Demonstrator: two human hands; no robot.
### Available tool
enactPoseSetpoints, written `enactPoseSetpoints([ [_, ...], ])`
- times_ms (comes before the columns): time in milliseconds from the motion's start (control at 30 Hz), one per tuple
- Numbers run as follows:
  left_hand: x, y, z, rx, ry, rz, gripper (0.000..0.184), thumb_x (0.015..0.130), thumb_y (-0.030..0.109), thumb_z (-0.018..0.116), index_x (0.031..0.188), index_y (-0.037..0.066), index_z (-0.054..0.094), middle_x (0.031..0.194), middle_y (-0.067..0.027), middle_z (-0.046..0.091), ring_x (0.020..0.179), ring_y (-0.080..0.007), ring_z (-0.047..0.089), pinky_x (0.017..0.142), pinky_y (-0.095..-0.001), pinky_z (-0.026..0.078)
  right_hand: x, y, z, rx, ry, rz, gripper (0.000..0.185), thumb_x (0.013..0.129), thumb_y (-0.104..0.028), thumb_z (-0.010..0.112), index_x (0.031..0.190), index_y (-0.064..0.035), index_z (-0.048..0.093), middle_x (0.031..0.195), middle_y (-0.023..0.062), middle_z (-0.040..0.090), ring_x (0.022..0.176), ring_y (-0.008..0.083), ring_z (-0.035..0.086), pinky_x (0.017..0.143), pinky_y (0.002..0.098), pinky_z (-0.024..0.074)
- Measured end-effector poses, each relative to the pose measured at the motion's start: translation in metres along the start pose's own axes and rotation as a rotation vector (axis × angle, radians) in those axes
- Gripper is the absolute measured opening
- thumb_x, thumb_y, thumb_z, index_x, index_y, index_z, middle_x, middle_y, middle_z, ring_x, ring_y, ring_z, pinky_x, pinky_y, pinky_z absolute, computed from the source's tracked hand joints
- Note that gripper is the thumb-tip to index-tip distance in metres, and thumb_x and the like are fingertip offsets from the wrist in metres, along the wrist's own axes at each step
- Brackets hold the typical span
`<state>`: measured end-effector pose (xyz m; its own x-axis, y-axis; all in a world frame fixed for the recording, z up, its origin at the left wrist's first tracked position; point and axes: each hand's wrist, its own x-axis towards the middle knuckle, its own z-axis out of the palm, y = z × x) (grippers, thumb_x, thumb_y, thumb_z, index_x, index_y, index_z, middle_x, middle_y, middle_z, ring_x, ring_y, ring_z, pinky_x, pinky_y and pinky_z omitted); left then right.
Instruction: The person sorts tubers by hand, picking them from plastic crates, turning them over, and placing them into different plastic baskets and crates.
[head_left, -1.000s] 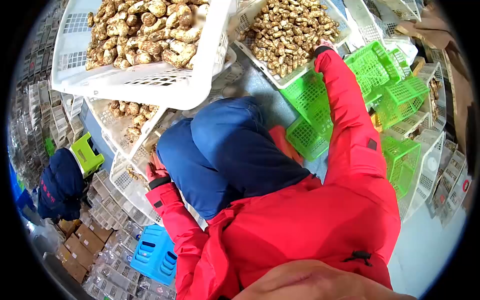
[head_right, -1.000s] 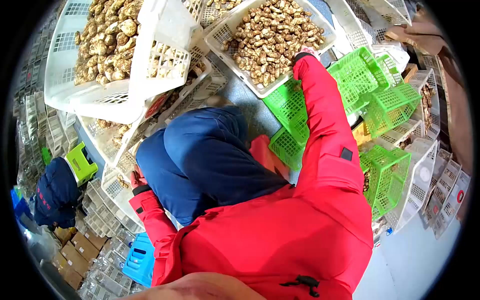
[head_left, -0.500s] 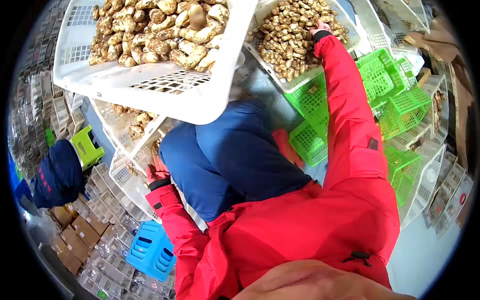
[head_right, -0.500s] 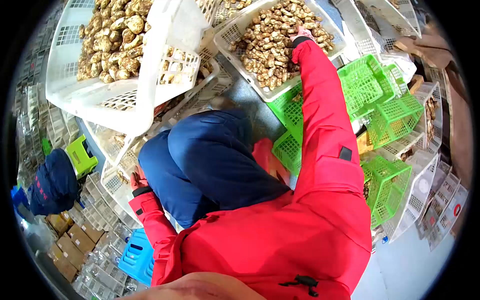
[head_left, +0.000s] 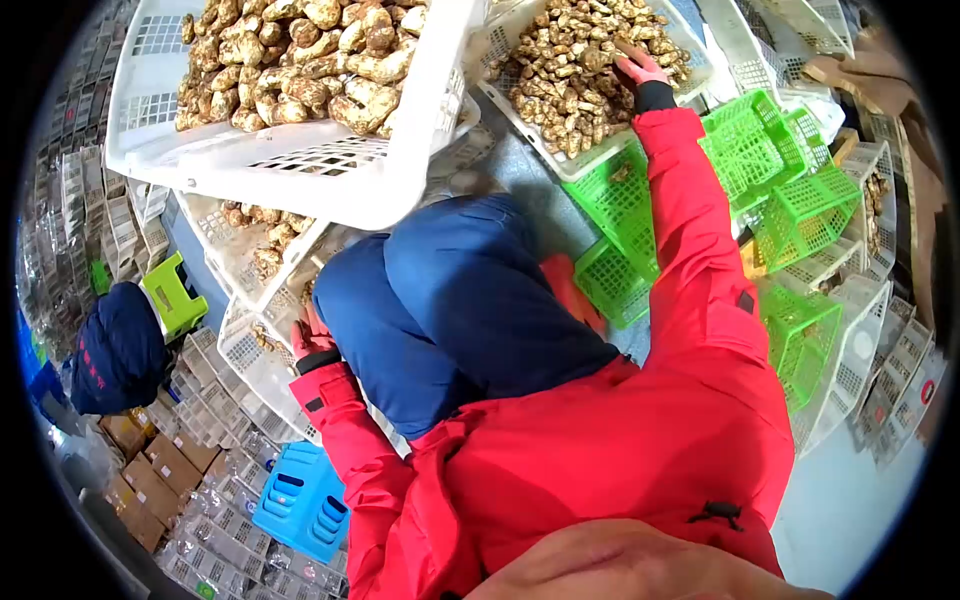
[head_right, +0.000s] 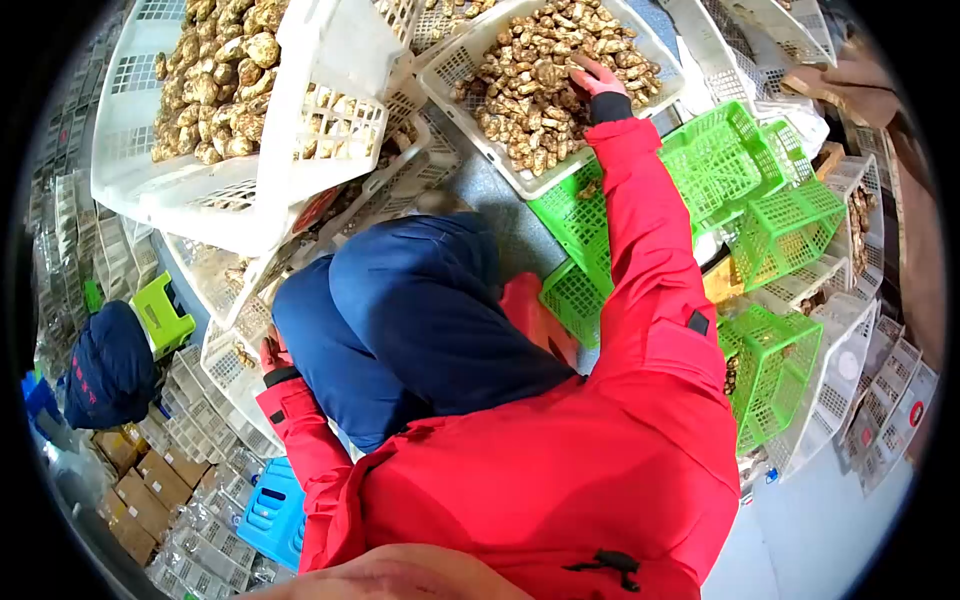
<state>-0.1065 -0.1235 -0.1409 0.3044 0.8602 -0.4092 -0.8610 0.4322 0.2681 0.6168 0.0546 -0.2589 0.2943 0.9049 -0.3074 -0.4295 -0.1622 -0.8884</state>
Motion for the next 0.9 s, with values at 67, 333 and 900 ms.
enactPoseSetpoints([
  [67, 0.000, 0.003, -0.007, 0.058, 0.063, 0.043, 0.044, 0.086, 0.028, 0.040, 0.123, 0.005, 0.039, 0.130, -0.0131, 0.037, 0.117, -0.0285, 0.039, 0.095, -0.0446, 0.034, -0.022, -0.014, 0.007, 0.369, -0.065, -0.017, 0.044, 0.079, -0.006, 0.057, 0.120, -0.0051, 0.044, 0.108, 0.0093, 0.052, 0.094, 0.0166, 0.052, 0.078, 0.0278, 0.0472],
  [333, 0.004, -0.018, 0.030, 0.257, 0.588, 0.344, 0.044, 0.083, 0.026, 0.047, 0.122, 0.006, 0.041, 0.128, -0.0108, 0.039, 0.117, -0.0255, 0.040, 0.094, -0.0435, 0.036, -0.045, -0.043, 0.087, -0.076, -0.121, -0.392, 0.052, 0.081, -0.001, 0.052, 0.128, -0.0066, 0.031, 0.110, 0.0050, 0.053, 0.093, 0.0080, 0.049, 0.073, 0.0202, 0.0410],
  [900, -0.002, -0.020, 0.027, 0.152, 0.446, 0.273, 0.036, 0.083, 0.025, 0.048, 0.115, 0.007, 0.049, 0.126, -0.0084, 0.043, 0.116, -0.0225, 0.042, 0.090, -0.0427, 0.040, -0.066, -0.063, 0.119, 0.232, -0.299, -0.191, 0.048, 0.080, -0.004, 0.054, 0.123, 0.0032, 0.035, 0.109, 0.0212, 0.052, 0.093, 0.0231, 0.056, 0.080, 0.0259, 0.0441],
])
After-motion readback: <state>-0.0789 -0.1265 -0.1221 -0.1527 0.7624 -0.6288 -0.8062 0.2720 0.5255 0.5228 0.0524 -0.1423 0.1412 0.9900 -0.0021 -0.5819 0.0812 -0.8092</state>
